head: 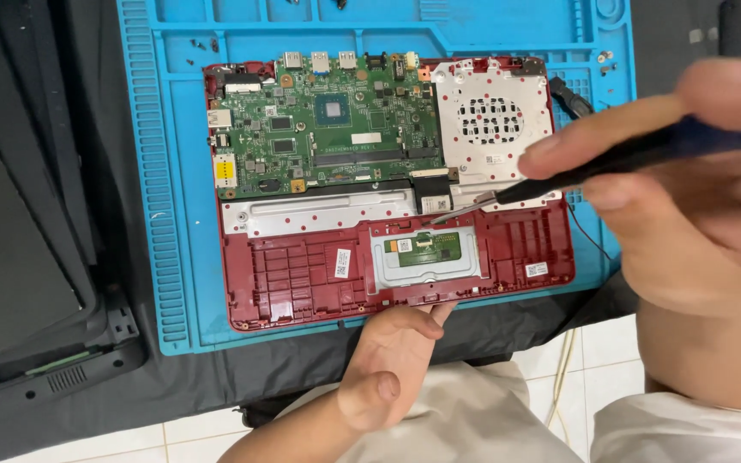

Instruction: The recorder is seen repairing the internal components of a laptop, including reattaching the touchpad and internal battery.

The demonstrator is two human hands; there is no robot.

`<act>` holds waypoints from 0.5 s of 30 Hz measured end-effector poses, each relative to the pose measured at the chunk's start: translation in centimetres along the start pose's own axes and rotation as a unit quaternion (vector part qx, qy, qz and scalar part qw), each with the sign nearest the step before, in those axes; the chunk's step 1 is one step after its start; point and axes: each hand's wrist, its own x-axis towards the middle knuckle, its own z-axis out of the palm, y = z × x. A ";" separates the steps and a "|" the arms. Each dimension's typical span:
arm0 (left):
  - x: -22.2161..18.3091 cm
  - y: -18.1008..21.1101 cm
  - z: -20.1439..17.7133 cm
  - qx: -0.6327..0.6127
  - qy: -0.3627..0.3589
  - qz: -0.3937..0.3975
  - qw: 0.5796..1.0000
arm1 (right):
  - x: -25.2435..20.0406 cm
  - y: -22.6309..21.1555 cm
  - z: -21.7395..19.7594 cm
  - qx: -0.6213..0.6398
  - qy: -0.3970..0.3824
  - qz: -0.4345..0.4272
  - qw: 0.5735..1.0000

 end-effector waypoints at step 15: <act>-1.0 -0.8 -1.4 -0.027 -0.021 0.000 0.999 | 0.0 0.8 -0.3 -0.130 -0.044 -0.100 0.986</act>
